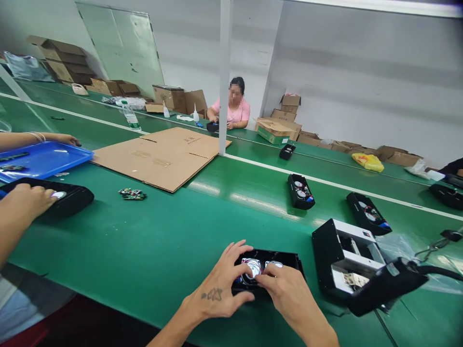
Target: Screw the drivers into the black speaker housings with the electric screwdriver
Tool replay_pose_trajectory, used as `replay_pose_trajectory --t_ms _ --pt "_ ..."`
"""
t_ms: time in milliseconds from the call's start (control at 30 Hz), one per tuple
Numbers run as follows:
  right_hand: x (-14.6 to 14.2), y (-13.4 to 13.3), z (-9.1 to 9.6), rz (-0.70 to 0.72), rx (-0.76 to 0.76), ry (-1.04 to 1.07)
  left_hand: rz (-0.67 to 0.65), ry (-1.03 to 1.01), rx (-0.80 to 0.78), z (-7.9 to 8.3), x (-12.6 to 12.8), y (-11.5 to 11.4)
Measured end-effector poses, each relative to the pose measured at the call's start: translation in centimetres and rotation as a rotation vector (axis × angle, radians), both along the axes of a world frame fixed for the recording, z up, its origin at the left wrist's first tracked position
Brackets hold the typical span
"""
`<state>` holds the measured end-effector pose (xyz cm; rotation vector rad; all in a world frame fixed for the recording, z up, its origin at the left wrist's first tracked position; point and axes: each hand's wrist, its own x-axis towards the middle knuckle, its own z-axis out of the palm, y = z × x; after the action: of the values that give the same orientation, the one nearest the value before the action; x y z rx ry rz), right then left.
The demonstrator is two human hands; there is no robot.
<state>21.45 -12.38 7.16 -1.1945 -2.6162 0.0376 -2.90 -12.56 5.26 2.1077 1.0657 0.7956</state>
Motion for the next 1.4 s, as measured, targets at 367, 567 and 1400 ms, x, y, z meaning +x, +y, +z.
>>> replay_pose_trajectory --t_ms 367,567,1400 --pt "-1.1 -1.7 1.0 -0.051 -0.464 0.102 -0.099 0.375 0.272 -1.7 0.9 0.2" --pt "-1.8 -2.2 0.4 -0.096 -0.426 -0.029 -0.123 0.386 0.393 -3.1 1.2 0.5" --pt "-2.7 5.7 4.4 -0.131 -0.504 -0.038 -0.33 0.339 -0.251 2.2 1.7 10.9"
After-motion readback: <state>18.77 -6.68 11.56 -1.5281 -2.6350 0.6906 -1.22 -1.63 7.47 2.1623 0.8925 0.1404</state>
